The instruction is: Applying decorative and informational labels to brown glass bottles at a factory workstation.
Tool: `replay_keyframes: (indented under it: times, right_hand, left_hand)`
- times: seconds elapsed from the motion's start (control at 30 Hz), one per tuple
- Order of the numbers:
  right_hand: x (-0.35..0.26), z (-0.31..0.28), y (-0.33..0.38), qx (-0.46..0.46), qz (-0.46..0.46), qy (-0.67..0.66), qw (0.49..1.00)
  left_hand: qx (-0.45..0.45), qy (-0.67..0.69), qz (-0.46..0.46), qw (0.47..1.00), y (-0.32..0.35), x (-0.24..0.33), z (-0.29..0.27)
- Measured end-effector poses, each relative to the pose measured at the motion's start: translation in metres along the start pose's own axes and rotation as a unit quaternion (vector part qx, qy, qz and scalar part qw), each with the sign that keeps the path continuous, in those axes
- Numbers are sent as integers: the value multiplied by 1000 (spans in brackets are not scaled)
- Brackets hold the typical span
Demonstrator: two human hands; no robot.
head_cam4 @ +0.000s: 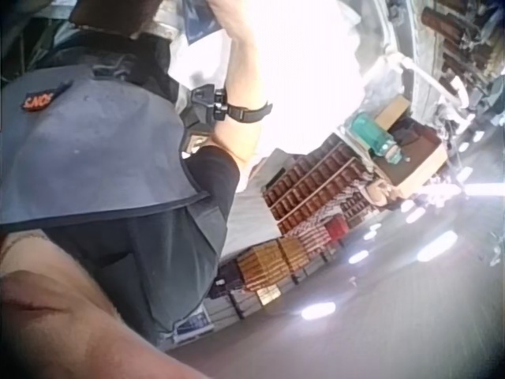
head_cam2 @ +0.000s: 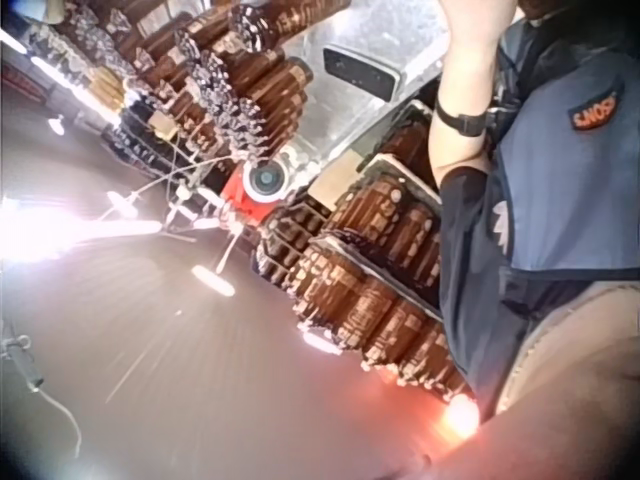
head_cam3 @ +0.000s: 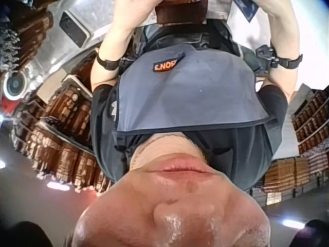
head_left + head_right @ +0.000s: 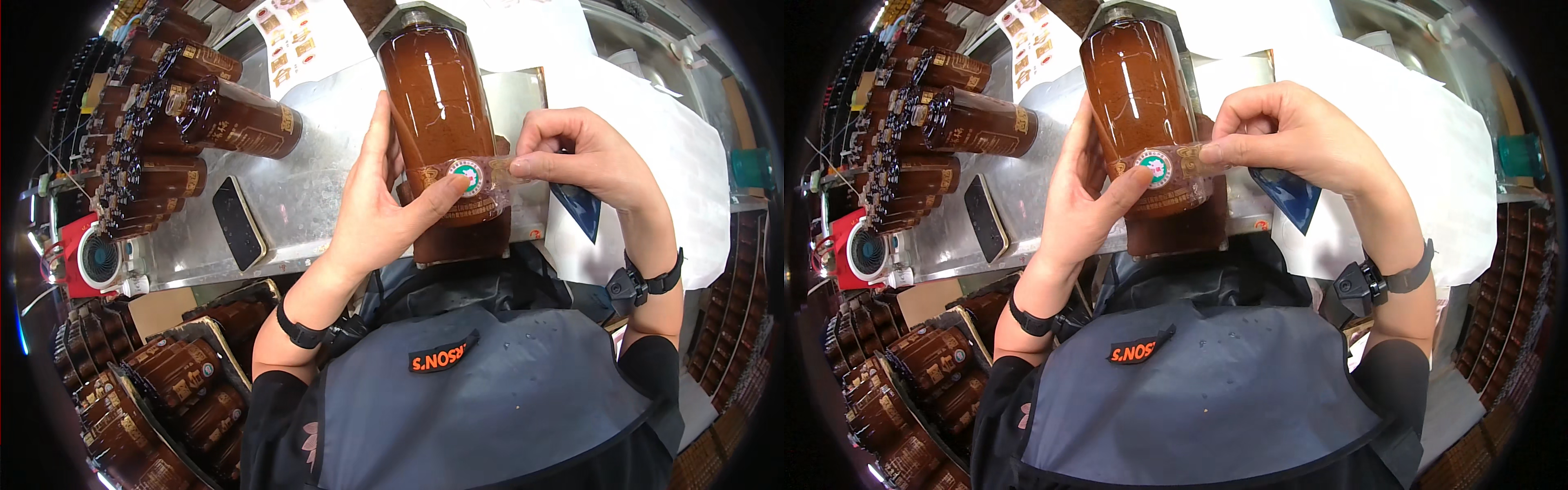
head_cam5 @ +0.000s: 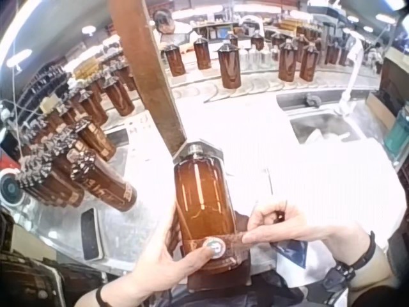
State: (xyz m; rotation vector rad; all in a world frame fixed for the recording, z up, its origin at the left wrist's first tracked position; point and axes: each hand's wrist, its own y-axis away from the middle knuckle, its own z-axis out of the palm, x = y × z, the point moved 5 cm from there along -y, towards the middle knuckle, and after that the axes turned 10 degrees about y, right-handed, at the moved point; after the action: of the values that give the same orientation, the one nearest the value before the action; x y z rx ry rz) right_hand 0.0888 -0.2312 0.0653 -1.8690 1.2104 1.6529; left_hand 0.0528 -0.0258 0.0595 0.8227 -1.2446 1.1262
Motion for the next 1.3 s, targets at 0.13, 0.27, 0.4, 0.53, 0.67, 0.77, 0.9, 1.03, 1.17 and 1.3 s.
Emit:
replay_keyframes:
  times: [0.13,0.27,0.4,0.53,0.67,0.77,0.9,1.03,1.17,1.3]
  right_hand:
    - [6,2,-3,2,6,1,1000]
    - [7,5,-7,-7,18,3,1000]
    - [6,8,-8,-10,17,-38,999]
    - [5,10,-9,-13,20,-43,999]
    - [3,8,-8,-17,40,-19,999]
    - [4,8,-8,-27,46,-19,998]
    - [4,11,-10,-23,36,-45,998]
    - [7,10,-11,-24,30,-33,999]
    - [8,9,-12,-29,24,-34,999]
    - [10,10,-13,-43,22,-47,998]
  left_hand:
    - [7,16,-13,1000,1,-2,0]
    - [3,18,-18,1000,0,-6,-3]
    - [1,35,-17,999,0,-11,-5]
    - [-5,42,-17,999,-1,-9,-4]
    - [0,74,-50,996,-5,-3,1]
    - [-3,85,-71,994,-7,-3,4]
    - [-2,100,-81,992,-7,-4,3]
    - [-8,97,-82,992,-8,-3,4]
    - [3,82,-83,993,-9,-3,4]
    - [3,80,-83,993,-10,-3,3]
